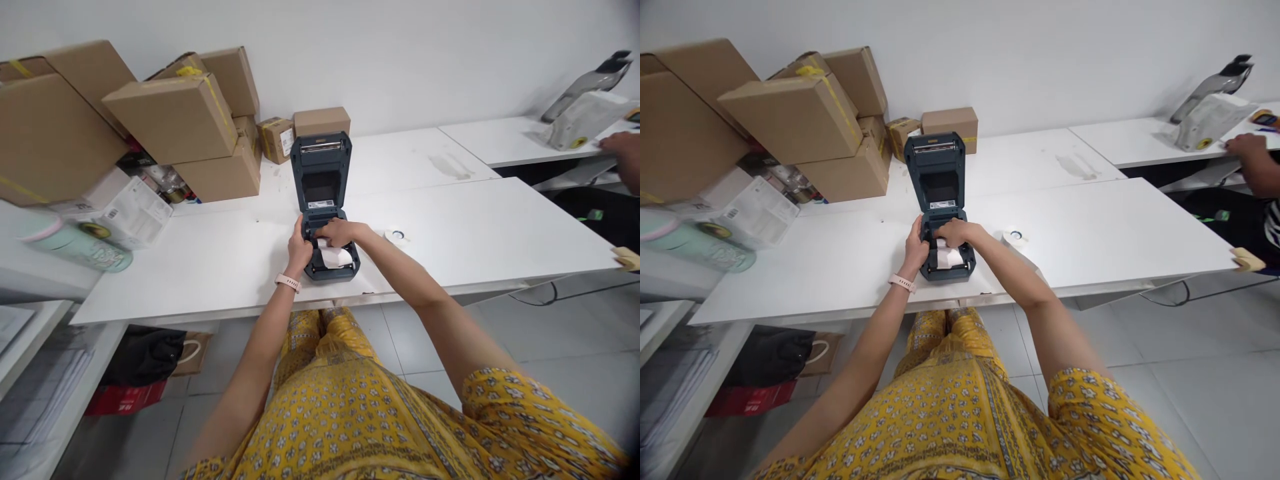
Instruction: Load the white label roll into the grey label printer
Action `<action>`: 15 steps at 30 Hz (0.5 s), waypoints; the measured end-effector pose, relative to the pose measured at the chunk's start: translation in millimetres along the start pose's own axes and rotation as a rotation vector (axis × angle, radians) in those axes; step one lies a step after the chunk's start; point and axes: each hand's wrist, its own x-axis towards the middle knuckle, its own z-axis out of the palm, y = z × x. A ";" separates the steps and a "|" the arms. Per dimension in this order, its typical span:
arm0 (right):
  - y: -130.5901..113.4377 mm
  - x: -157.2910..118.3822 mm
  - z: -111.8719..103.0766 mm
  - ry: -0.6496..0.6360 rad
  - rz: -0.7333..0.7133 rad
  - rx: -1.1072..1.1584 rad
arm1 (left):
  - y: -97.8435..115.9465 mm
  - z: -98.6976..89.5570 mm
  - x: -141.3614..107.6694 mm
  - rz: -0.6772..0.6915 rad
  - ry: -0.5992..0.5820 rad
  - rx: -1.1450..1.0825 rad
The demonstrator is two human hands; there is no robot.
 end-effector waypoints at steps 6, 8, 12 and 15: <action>37.3 -39.2 -11.2 0.211 -0.255 0.506 | -2.0 1.4 -0.5 0.013 0.014 0.004; 55.8 -67.3 -14.6 0.354 -0.263 0.699 | -0.6 1.2 -1.5 0.010 0.015 0.003; 90.1 -111.3 -9.3 0.548 -0.080 0.909 | 2.5 -0.5 -3.5 -0.008 0.001 -0.001; 104.0 -115.0 5.4 0.535 0.137 0.868 | 3.7 -1.6 -4.2 -0.011 -0.006 0.006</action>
